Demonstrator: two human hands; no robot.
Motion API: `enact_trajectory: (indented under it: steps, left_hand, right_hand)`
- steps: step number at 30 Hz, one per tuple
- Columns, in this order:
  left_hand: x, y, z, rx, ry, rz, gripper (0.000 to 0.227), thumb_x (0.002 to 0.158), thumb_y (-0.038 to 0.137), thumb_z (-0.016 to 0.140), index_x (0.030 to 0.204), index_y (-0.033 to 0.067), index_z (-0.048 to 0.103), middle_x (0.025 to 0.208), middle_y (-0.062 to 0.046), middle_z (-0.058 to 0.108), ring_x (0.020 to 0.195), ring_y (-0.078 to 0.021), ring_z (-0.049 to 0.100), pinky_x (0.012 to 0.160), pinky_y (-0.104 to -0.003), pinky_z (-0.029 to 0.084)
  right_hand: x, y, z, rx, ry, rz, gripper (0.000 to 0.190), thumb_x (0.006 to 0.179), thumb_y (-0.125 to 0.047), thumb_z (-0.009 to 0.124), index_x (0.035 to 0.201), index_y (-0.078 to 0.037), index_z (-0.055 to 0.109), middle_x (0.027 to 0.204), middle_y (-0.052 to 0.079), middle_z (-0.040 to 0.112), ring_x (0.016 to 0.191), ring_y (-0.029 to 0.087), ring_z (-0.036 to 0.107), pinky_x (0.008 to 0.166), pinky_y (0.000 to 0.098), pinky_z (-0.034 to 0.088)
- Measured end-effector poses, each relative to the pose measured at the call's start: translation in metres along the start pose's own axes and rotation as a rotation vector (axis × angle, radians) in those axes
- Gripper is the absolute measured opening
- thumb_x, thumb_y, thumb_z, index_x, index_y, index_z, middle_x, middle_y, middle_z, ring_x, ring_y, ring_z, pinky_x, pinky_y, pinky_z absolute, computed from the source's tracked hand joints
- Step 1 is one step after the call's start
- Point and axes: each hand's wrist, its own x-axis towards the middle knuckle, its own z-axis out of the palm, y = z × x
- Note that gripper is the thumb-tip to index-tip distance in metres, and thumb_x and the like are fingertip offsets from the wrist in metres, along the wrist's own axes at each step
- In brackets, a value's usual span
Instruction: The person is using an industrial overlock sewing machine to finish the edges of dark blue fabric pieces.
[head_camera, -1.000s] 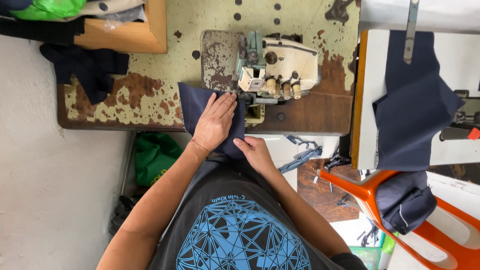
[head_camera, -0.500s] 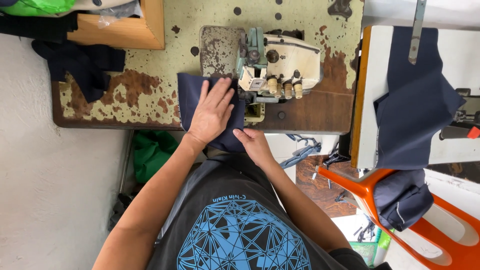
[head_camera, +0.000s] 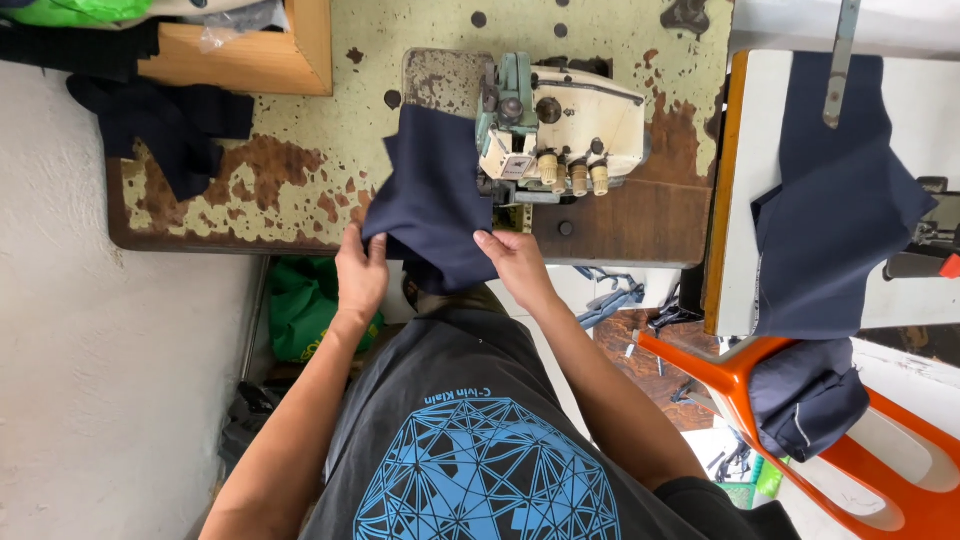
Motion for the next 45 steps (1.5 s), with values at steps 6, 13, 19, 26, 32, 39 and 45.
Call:
enact_trajectory:
  steps: [6, 13, 19, 26, 32, 39, 45]
  left_hand:
    - [-0.026, 0.095, -0.022, -0.378, -0.383, -0.303, 0.069, 0.095, 0.057, 0.067, 0.138, 0.003, 0.056, 0.124, -0.027, 0.067, 0.117, -0.0337, 0.065, 0.096, -0.055, 0.053]
    - [-0.023, 0.094, -0.022, -0.181, -0.649, -0.261, 0.036, 0.095, 0.041, 0.075, 0.088, 0.0054, 0.08, 0.063, -0.012, 0.069, 0.053, -0.0269, 0.066, 0.053, -0.041, 0.052]
    - [-0.027, 0.108, -0.004, -0.176, -0.388, -0.222, 0.039, 0.086, 0.04, 0.086, 0.074, 0.0056, 0.071, 0.06, -0.008, 0.065, 0.057, -0.0179, 0.063, 0.053, -0.033, 0.051]
    - [-0.009, 0.112, -0.004, 0.123, -0.344, -0.196, 0.044, 0.072, 0.039, 0.092, 0.07, 0.0006, 0.07, 0.06, -0.013, 0.066, 0.059, -0.0252, 0.07, 0.055, -0.035, 0.055]
    - [0.008, 0.143, -0.015, 0.512, -0.433, 0.001, 0.061, 0.077, 0.056, 0.085, 0.095, -0.0018, 0.075, 0.083, -0.02, 0.076, 0.082, -0.0376, 0.076, 0.066, -0.043, 0.061]
    - [0.033, 0.152, -0.009, 0.661, -0.475, 0.216, 0.049, 0.089, 0.045, 0.079, 0.106, -0.0007, 0.075, 0.086, -0.016, 0.077, 0.084, -0.0352, 0.076, 0.067, -0.044, 0.062]
    - [0.06, 0.15, -0.003, 0.736, -0.462, 0.274, 0.048, 0.086, 0.048, 0.079, 0.105, 0.0033, 0.076, 0.087, -0.015, 0.077, 0.086, -0.0382, 0.076, 0.07, -0.048, 0.063]
  right_hand:
    - [0.001, 0.0, -0.005, -0.017, -0.004, -0.029, 0.021, 0.096, -0.033, 0.076, 0.089, -0.014, 0.083, 0.074, 0.007, 0.076, 0.08, 0.01, 0.069, 0.064, 0.0258, 0.054]
    - [0.003, -0.006, -0.012, -0.036, -0.02, -0.058, 0.021, 0.098, -0.031, 0.074, 0.094, -0.012, 0.082, 0.078, 0.009, 0.077, 0.084, 0.013, 0.069, 0.067, 0.0276, 0.054]
    - [-0.015, -0.06, -0.014, 0.17, -0.139, 0.036, 0.031, 0.102, -0.027, 0.07, 0.103, 0.002, 0.078, 0.091, 0.022, 0.076, 0.081, 0.036, 0.074, 0.064, 0.0389, 0.063]
    - [-0.028, -0.102, -0.018, 0.253, -0.165, 0.07, 0.032, 0.1, -0.021, 0.069, 0.101, 0.01, 0.073, 0.088, 0.028, 0.074, 0.072, 0.038, 0.075, 0.064, 0.0409, 0.064]
    - [-0.031, -0.119, -0.019, 0.233, -0.237, 0.114, 0.037, 0.104, -0.03, 0.062, 0.089, 0.003, 0.07, 0.084, 0.028, 0.075, 0.073, 0.032, 0.077, 0.063, 0.0321, 0.063]
    - [-0.029, -0.128, -0.015, 0.199, -0.206, 0.115, 0.042, 0.104, -0.036, 0.059, 0.084, -0.001, 0.071, 0.081, 0.021, 0.077, 0.07, 0.026, 0.078, 0.064, 0.0308, 0.062]
    - [-0.029, -0.133, -0.007, 0.273, -0.113, 0.197, 0.045, 0.097, -0.041, 0.069, 0.087, 0.002, 0.076, 0.073, 0.021, 0.076, 0.061, 0.025, 0.077, 0.057, 0.0294, 0.063]
